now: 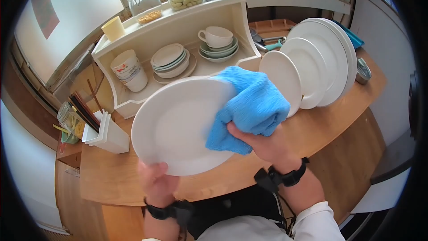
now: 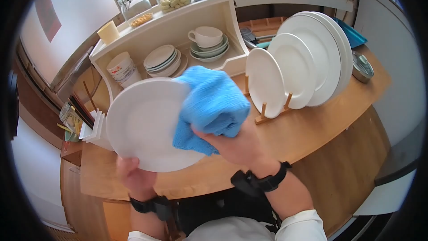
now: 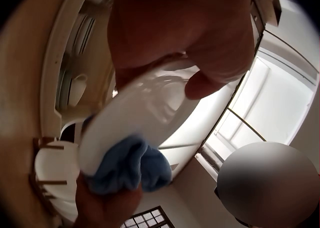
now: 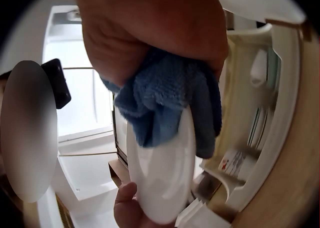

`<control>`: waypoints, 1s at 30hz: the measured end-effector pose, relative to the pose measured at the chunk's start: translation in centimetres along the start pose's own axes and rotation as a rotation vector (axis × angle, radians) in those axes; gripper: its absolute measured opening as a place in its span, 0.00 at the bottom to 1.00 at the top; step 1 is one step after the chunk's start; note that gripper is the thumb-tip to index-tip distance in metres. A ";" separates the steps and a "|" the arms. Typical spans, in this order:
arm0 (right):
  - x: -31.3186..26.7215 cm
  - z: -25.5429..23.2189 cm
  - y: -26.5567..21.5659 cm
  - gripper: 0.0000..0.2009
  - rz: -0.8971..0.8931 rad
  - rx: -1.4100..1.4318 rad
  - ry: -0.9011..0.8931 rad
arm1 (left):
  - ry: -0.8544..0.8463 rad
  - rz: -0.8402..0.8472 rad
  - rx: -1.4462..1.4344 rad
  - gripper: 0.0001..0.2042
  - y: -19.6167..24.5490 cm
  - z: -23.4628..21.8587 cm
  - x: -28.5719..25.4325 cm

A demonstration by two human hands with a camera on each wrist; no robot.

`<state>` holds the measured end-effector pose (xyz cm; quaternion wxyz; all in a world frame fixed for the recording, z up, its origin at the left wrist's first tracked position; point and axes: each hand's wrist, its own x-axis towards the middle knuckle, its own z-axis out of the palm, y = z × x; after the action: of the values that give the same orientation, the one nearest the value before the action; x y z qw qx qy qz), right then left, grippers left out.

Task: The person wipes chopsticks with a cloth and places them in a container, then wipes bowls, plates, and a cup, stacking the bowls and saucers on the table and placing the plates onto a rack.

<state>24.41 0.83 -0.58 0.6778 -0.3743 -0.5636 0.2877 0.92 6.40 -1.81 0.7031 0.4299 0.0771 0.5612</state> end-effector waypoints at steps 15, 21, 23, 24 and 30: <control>-2.6 4.6 2.5 0.19 0.517 0.817 0.206 | 0.240 0.160 0.042 0.32 -3.5 4.0 -1.2; -2.9 1.6 3.1 0.19 0.016 -0.073 0.120 | 0.042 0.029 0.090 0.29 -0.3 -0.5 0.2; -3.5 4.2 2.0 0.20 0.099 0.091 0.311 | 0.110 -0.029 -0.132 0.28 -1.4 1.1 0.6; -3.8 5.6 2.3 0.20 0.092 0.091 0.312 | 0.104 -0.025 -0.132 0.28 -2.3 2.6 0.4; -4.9 4.6 3.1 0.20 0.382 0.523 0.365 | 0.341 0.069 -0.113 0.31 -4.4 5.1 -0.6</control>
<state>19.03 -0.59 -5.51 0.7739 -0.3321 -0.2608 0.4720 6.90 3.21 -1.95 0.6831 0.2907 0.1486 0.6533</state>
